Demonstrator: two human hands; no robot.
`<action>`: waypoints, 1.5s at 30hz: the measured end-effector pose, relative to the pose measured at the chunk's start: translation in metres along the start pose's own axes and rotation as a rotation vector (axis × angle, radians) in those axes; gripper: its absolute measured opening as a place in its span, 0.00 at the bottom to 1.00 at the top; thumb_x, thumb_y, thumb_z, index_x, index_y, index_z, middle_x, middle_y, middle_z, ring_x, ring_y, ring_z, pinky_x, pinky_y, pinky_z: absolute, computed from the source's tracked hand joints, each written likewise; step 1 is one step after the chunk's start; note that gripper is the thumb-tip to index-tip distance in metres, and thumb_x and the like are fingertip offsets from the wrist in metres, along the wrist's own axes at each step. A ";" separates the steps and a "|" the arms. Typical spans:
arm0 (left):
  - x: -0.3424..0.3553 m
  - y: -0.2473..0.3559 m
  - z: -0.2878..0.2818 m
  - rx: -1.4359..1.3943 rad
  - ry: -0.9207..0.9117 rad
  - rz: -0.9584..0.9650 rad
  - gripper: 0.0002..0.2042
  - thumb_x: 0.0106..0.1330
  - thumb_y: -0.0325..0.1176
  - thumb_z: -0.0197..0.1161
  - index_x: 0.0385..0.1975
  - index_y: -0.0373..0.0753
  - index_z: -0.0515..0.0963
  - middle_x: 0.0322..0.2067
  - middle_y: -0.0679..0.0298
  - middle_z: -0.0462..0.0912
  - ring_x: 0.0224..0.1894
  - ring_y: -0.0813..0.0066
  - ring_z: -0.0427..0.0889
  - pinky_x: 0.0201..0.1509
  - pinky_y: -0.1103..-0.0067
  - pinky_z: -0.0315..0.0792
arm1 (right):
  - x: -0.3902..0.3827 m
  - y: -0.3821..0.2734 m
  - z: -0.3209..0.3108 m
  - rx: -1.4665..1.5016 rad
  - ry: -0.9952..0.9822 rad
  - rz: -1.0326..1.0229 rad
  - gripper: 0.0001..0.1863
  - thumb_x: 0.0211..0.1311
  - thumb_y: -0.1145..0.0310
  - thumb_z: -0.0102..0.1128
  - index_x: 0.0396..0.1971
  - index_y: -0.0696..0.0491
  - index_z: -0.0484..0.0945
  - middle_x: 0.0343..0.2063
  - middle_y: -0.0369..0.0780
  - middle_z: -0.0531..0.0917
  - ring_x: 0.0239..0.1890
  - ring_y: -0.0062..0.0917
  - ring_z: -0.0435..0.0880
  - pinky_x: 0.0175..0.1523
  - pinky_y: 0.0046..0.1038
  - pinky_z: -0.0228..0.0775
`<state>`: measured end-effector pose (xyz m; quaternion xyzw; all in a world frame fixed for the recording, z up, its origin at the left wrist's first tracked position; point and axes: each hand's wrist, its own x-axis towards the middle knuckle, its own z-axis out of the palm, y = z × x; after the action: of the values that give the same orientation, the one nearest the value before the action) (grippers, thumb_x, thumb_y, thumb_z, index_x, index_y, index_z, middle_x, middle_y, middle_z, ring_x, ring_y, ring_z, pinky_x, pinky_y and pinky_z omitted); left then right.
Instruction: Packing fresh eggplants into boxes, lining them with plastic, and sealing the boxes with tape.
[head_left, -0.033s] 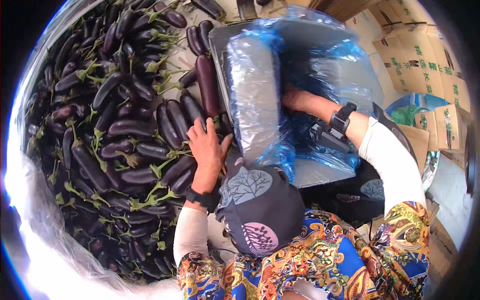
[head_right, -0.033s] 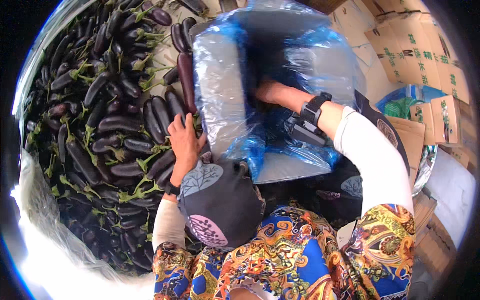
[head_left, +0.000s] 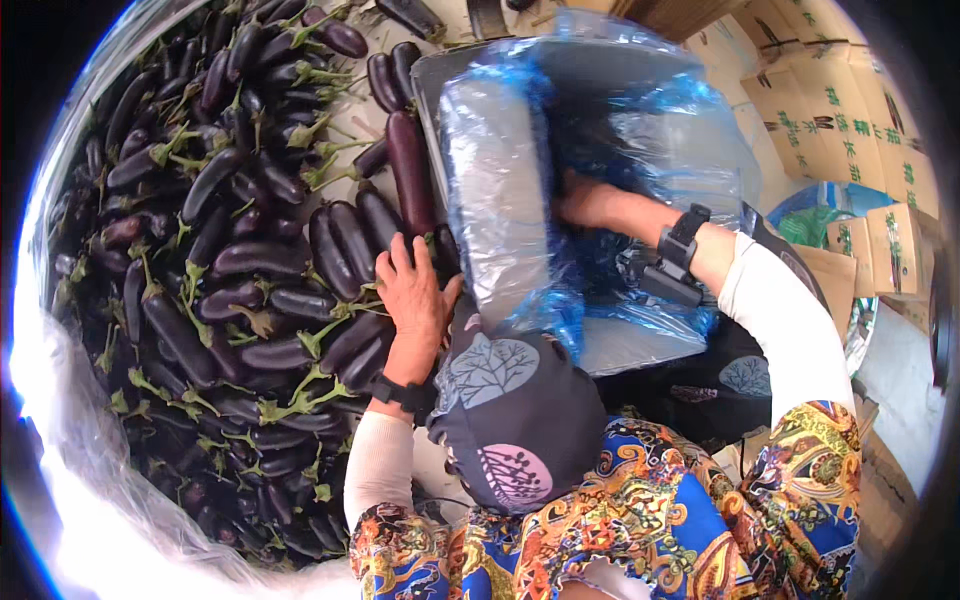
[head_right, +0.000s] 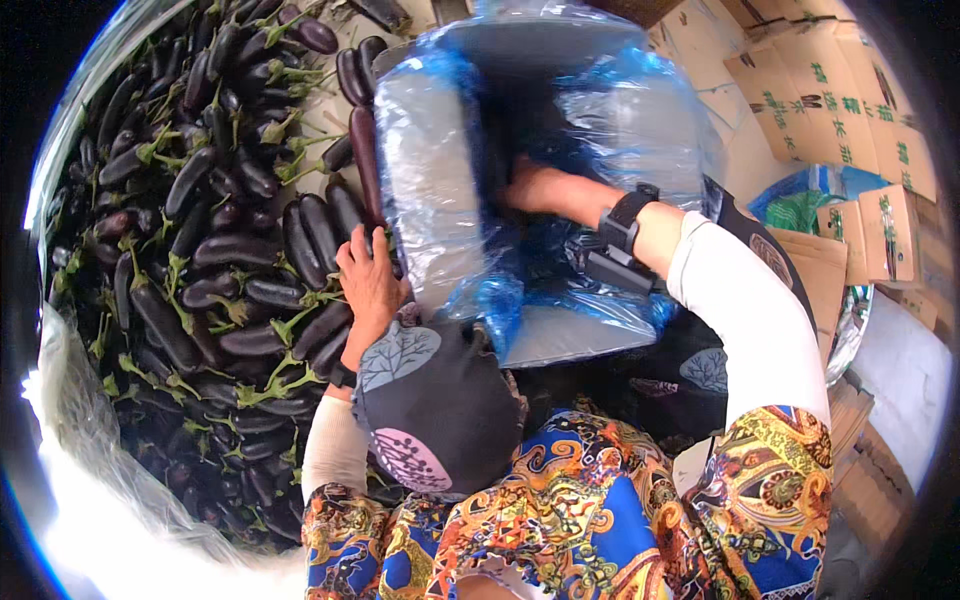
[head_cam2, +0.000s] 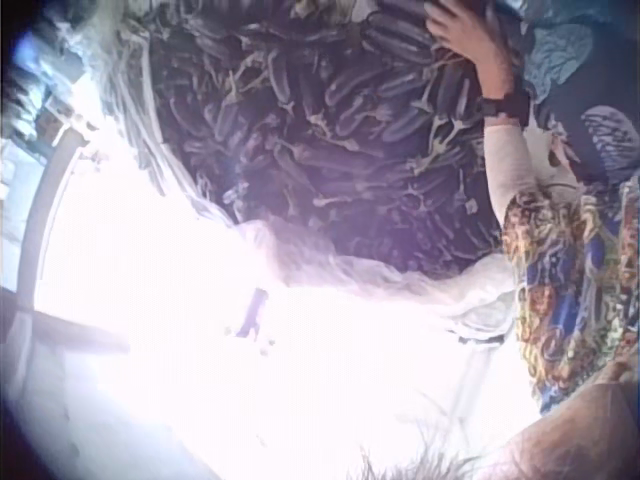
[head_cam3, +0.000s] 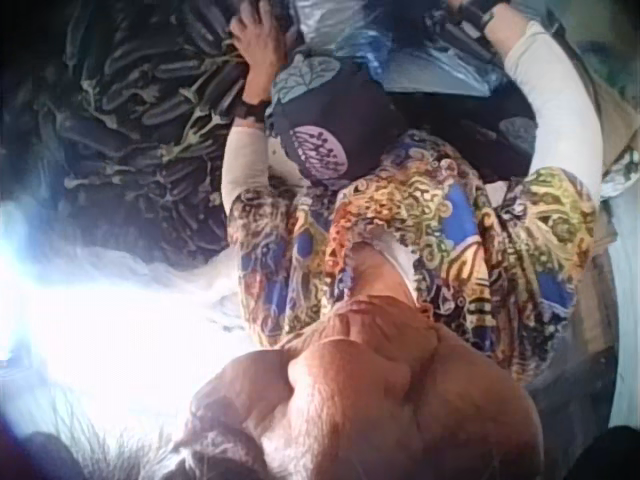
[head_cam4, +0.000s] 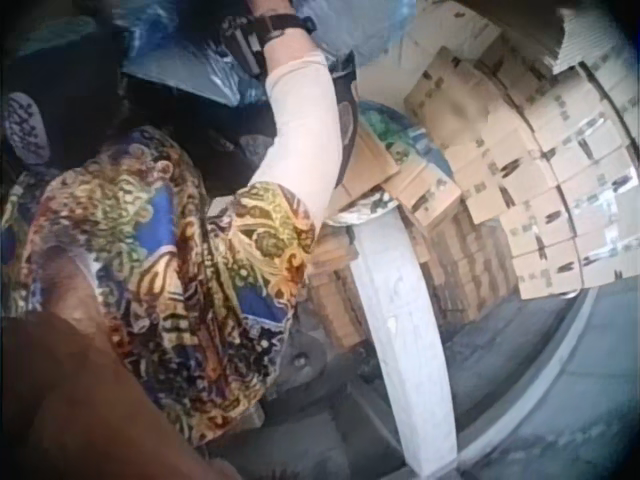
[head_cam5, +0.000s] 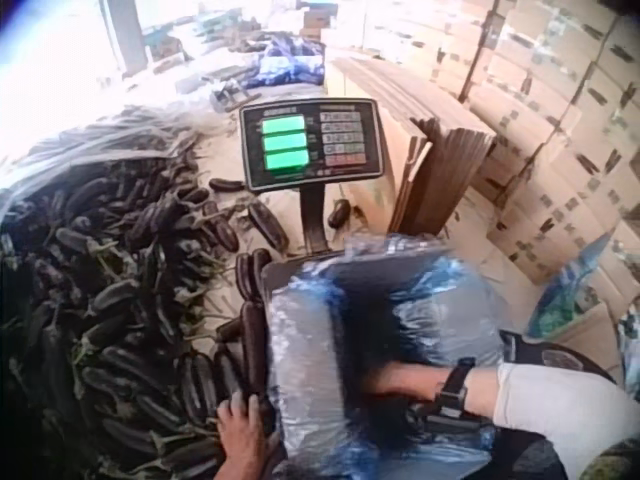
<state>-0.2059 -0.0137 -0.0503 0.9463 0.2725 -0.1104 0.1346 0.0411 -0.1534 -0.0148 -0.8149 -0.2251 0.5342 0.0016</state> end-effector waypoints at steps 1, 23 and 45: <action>0.001 0.000 0.007 -0.035 0.011 0.002 0.37 0.45 0.39 0.74 0.57 0.39 0.64 0.63 0.52 0.56 0.61 0.45 0.58 0.59 0.59 0.66 | 0.004 0.012 0.015 -0.007 0.090 -0.128 0.42 0.57 0.48 0.57 0.59 0.68 0.57 0.49 0.61 0.75 0.51 0.49 0.76 0.54 0.38 0.69; 0.018 0.092 -0.281 -0.574 -0.201 0.512 0.25 0.44 0.27 0.56 0.48 0.32 0.77 0.58 0.52 0.71 0.60 0.59 0.70 0.64 0.72 0.61 | -0.049 0.098 -0.093 -0.360 1.134 -0.353 0.34 0.57 0.49 0.60 0.56 0.58 0.68 0.54 0.51 0.70 0.57 0.43 0.70 0.60 0.38 0.63; 0.055 0.165 -0.037 -0.644 -0.221 0.424 0.35 0.47 0.23 0.65 0.57 0.28 0.58 0.55 0.37 0.60 0.59 0.38 0.62 0.66 0.66 0.59 | -0.051 0.093 -0.110 0.066 0.825 -0.381 0.18 0.65 0.56 0.52 0.36 0.58 0.76 0.29 0.46 0.80 0.37 0.37 0.80 0.43 0.36 0.69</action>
<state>-0.0652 -0.1095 0.0013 0.8734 0.0757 -0.0901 0.4726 0.1543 -0.2298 0.0542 -0.9032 -0.3342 0.1621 0.2152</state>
